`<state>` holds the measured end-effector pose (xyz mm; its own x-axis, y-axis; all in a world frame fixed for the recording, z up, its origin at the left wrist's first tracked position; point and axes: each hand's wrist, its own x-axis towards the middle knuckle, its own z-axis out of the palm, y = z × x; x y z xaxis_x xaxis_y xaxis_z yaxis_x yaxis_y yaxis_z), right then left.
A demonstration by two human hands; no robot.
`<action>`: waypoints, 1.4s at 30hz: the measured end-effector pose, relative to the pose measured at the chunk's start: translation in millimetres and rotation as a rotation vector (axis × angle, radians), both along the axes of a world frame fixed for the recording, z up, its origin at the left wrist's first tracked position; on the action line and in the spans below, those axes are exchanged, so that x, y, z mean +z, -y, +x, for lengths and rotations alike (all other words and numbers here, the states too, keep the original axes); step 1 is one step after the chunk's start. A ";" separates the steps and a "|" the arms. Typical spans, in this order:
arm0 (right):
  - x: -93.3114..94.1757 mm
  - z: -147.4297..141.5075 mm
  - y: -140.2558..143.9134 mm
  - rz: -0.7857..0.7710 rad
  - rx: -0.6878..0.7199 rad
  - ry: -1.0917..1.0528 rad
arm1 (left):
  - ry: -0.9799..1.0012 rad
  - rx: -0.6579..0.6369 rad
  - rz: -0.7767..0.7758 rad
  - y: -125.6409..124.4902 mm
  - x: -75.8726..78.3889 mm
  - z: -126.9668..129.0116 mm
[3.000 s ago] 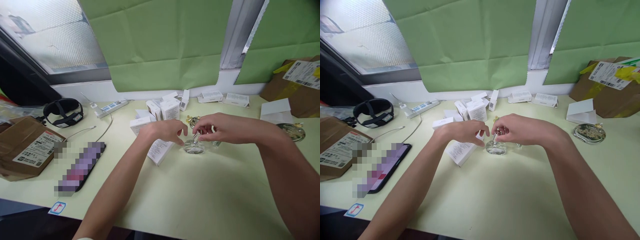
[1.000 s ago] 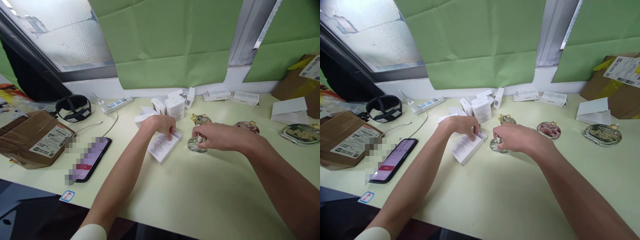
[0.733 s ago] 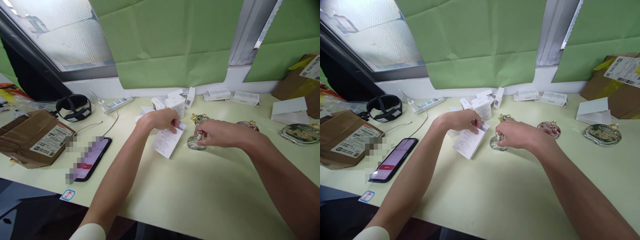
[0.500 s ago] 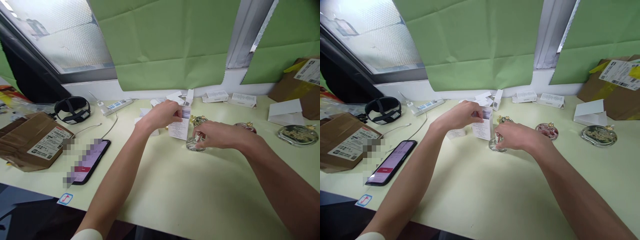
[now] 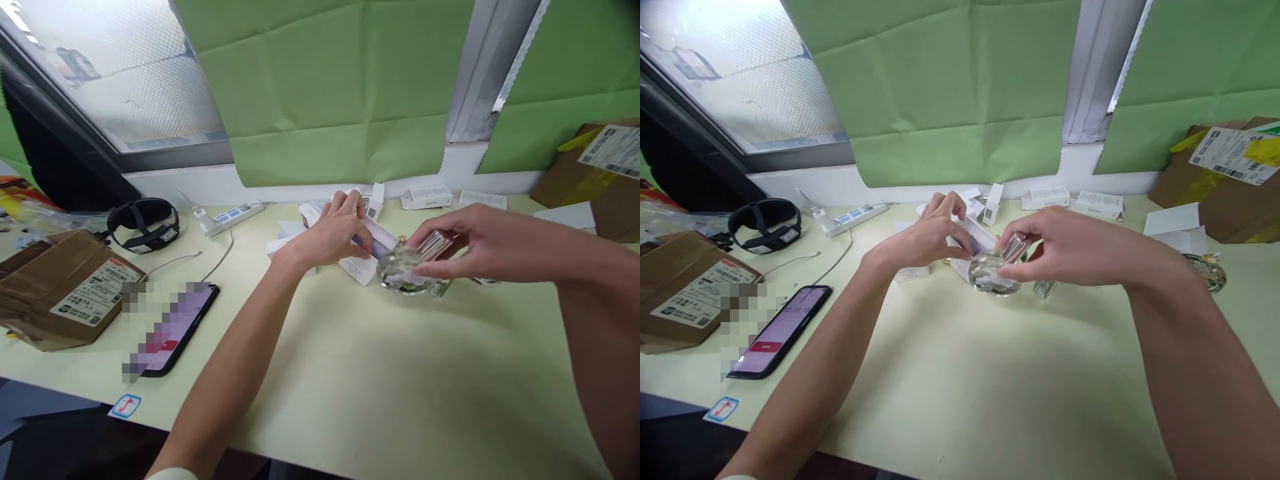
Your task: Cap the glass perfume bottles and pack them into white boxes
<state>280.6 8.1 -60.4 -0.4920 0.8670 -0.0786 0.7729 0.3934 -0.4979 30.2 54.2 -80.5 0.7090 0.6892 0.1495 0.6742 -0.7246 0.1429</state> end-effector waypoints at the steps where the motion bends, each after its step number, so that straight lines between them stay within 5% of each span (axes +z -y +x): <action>1: 2.1 3.1 1.2 0.002 -0.051 -0.037 | 0.014 -0.011 -0.015 0.4 0.0 0.2; 8: 5.0 -6.7 4.8 0.210 -0.231 -0.308 | 0.059 -0.095 -0.234 0.5 2.5 0.4; 14: 4.7 -14.3 5.0 0.241 -0.177 -0.336 | 0.031 -0.131 -0.320 0.8 1.9 -1.1; 21: 1.2 -9.9 4.4 0.228 -0.018 -0.347 | -0.134 0.029 -0.379 0.6 7.4 -8.0; 28: -3.0 -11.4 -3.1 0.284 0.130 -0.247 | -0.031 -0.102 -0.455 4.1 8.7 -5.0; 42: -6.4 -5.4 -9.6 0.150 0.109 -0.179 | -0.041 -0.116 -0.455 11.3 15.2 -3.0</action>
